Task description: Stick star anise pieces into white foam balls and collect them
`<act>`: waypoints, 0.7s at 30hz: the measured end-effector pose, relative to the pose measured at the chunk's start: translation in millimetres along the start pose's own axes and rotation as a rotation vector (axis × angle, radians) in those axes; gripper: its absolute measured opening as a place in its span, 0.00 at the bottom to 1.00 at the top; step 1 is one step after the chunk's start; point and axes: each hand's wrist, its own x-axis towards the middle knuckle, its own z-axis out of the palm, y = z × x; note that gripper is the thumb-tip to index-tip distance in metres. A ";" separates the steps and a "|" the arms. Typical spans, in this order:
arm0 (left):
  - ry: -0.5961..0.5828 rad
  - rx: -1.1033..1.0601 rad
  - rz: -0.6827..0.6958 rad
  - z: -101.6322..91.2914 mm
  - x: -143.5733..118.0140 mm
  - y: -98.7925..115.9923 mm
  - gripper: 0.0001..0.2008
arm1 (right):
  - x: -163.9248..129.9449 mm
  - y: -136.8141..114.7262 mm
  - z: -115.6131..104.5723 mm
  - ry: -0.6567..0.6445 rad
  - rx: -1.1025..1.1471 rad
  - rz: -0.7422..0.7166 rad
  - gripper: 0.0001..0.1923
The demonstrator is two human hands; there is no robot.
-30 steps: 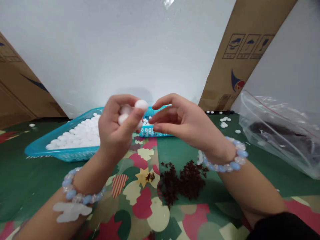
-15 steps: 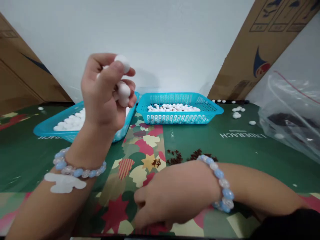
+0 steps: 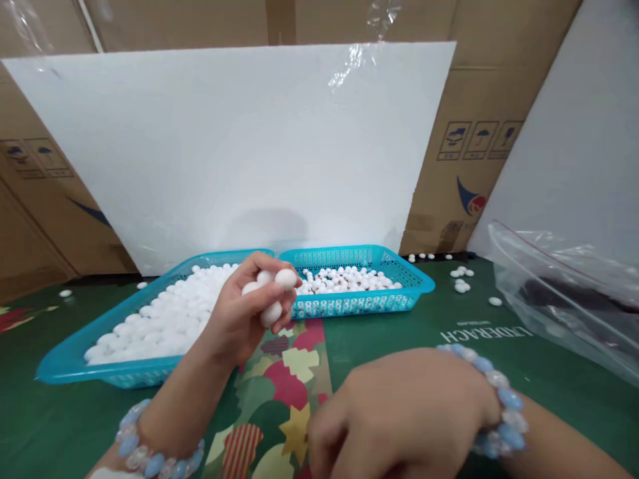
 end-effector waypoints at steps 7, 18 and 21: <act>-0.082 -0.025 -0.028 -0.2 -4.3 -4.7 0.04 | -31.1 -5.6 -10.8 0.566 0.115 0.179 0.03; -0.116 -0.016 0.004 0.7 -4.7 -6.4 0.06 | -22.3 7.5 -1.5 1.023 0.618 0.239 0.08; -0.145 0.000 -0.003 -0.3 -4.1 -6.3 0.07 | -21.0 10.5 -0.1 1.080 0.753 0.215 0.11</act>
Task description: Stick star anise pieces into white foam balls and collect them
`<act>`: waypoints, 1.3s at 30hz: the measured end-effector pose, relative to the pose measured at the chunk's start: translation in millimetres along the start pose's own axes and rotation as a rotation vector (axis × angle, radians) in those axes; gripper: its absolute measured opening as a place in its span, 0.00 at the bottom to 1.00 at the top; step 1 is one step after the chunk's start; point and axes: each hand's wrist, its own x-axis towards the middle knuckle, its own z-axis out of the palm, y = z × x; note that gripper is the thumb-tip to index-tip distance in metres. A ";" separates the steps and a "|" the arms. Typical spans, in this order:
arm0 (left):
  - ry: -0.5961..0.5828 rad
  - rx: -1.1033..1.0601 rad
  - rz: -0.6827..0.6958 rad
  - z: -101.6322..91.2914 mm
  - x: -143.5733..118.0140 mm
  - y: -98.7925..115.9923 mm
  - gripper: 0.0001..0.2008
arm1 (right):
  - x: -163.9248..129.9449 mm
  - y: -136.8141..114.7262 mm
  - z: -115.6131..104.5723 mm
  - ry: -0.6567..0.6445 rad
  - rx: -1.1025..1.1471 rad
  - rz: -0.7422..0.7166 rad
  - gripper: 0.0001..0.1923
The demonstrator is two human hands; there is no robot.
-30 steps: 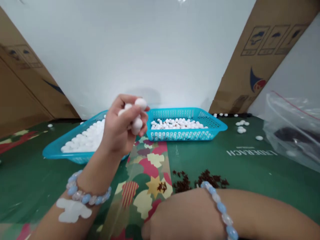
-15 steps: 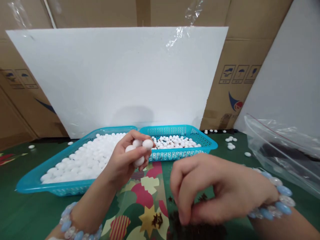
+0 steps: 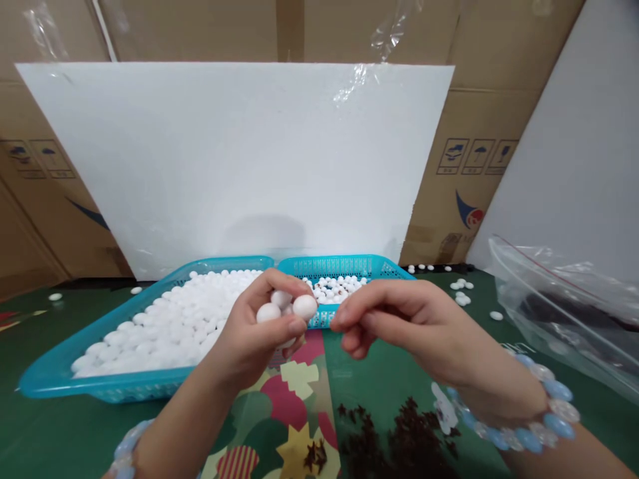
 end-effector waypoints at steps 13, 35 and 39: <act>-0.017 0.049 -0.017 0.6 -1.2 -2.7 0.06 | 8.2 12.9 2.4 0.054 0.256 -0.087 0.12; -0.076 0.043 0.002 1.3 -0.6 -0.4 0.05 | 9.4 18.3 12.5 0.161 0.278 -0.134 0.15; -0.072 0.050 0.000 0.8 -1.9 -0.5 0.05 | 9.7 17.8 13.7 0.176 0.272 -0.111 0.15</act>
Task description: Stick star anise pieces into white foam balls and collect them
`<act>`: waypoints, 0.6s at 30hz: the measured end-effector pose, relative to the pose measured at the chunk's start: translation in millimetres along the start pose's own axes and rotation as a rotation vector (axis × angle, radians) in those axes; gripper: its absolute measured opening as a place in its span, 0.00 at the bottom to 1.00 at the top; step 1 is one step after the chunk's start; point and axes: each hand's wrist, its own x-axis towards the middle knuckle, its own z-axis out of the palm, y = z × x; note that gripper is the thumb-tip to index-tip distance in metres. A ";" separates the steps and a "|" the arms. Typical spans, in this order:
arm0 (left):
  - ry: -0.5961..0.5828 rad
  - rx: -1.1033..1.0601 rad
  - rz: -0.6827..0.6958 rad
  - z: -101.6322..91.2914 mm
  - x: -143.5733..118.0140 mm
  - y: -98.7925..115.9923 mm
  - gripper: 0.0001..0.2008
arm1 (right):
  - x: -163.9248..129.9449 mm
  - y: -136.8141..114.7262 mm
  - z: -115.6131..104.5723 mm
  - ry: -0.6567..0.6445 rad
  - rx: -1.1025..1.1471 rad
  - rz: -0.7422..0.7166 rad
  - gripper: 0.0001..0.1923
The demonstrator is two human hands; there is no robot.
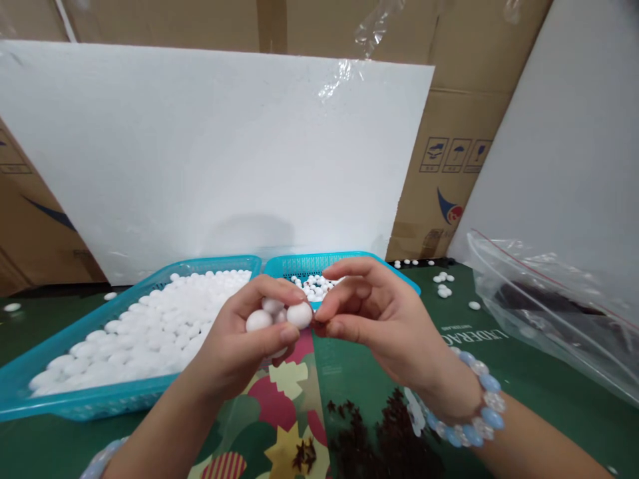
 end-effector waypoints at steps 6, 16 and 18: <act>-0.014 0.005 0.019 2.1 0.4 -0.7 0.05 | 0.0 -0.7 0.4 0.019 -0.006 -0.003 0.15; -0.034 -0.001 0.034 0.8 0.3 -2.7 0.06 | -1.7 -1.3 1.5 0.033 -0.029 0.001 0.13; -0.022 0.004 0.030 0.8 -0.1 -3.5 0.06 | -1.5 -1.9 1.4 0.065 -0.066 0.002 0.13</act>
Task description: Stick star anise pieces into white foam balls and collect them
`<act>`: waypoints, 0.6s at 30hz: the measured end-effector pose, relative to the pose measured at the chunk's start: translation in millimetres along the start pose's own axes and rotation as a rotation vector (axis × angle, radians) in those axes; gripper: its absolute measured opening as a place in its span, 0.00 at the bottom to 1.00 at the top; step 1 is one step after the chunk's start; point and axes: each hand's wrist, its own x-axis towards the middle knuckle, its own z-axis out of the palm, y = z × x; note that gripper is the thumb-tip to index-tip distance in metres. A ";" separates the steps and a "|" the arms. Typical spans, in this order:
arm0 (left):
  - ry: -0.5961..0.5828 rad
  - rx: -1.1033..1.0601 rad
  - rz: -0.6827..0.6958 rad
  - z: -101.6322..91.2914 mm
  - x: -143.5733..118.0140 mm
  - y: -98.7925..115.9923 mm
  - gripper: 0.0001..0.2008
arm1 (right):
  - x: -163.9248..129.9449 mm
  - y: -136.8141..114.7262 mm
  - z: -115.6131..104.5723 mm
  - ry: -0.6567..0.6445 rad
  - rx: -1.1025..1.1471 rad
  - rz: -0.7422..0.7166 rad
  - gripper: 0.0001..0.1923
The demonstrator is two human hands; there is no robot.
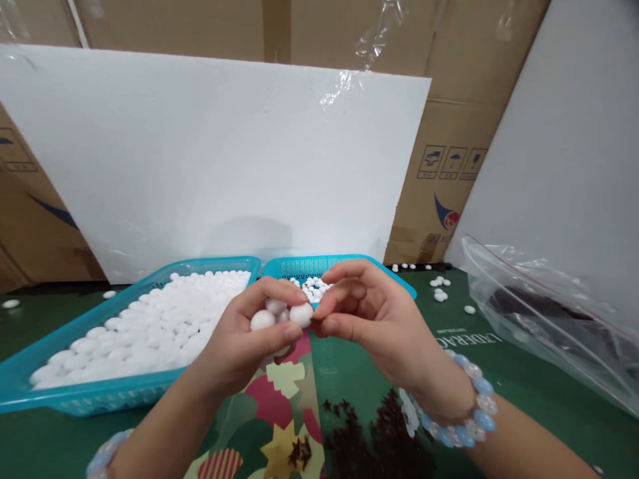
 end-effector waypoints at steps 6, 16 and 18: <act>0.030 0.051 0.019 0.9 -0.9 -2.6 0.06 | -0.2 -2.2 -0.9 0.037 -0.017 0.007 0.14; 0.136 0.021 0.051 9.9 -0.2 -3.9 0.05 | -0.5 2.3 1.1 0.060 -0.062 -0.127 0.15; 0.163 -0.015 0.039 11.5 0.0 -4.6 0.05 | -0.8 3.7 0.0 0.056 -0.103 -0.166 0.14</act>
